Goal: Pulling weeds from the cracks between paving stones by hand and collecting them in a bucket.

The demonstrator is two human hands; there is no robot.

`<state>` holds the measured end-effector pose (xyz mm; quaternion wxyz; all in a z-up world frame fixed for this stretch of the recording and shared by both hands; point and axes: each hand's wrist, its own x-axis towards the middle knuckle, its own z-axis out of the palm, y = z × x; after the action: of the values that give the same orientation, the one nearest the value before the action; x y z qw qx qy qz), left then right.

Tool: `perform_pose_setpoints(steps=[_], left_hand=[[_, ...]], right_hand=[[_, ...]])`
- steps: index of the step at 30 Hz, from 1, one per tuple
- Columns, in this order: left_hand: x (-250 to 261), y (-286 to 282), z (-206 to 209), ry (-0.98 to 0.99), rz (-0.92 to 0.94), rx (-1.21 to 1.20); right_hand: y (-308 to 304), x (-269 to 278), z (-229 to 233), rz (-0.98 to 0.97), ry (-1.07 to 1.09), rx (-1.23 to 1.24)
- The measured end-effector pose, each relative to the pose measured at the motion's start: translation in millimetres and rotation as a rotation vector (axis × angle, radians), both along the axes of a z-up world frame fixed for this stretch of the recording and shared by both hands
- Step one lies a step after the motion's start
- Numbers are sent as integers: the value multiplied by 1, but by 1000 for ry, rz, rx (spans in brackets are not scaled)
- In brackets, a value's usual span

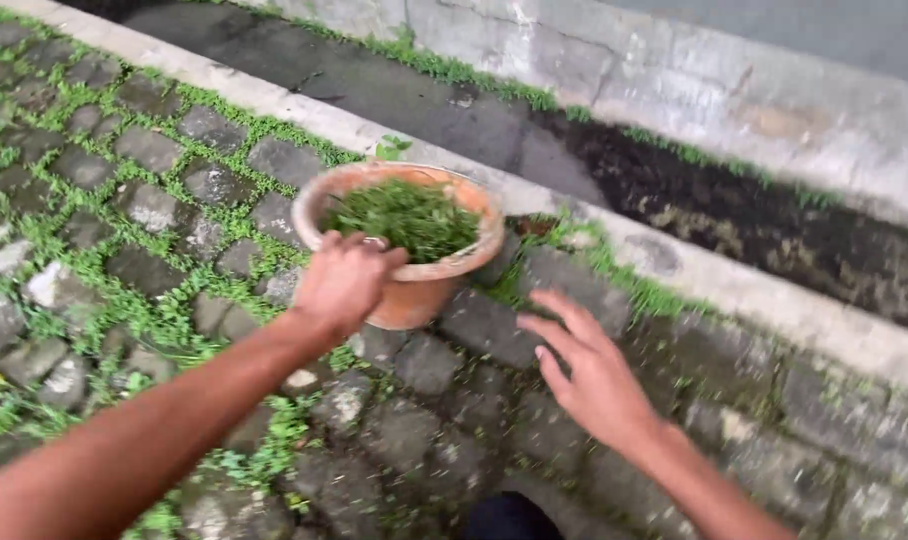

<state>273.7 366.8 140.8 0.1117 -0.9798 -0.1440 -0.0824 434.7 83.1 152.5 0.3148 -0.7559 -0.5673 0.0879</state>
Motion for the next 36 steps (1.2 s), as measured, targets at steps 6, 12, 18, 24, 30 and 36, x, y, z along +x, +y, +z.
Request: perform_pose_setpoints(steps=[6,12,18,24,30,36], left_hand=[[41,24,57,277,183,-97],[103,88,-33,-29,49,69],[81,86,-44,126,191,-216],[95,20,-34,-50,236,-165],[215,-28,-7,-301,-319,-640],[312,-62,-134,-6,-359,-722]], right_hand=[[-34,95,-71,0,134,-27],[-7,151,-55,-3,-39,-208],[-40,213,-84,-6,-189,-380],[-61,203,-88,-292,-7,-485],[-63,187,-96,-636,310,-603],[-118,160,-84,-666,233,-746]])
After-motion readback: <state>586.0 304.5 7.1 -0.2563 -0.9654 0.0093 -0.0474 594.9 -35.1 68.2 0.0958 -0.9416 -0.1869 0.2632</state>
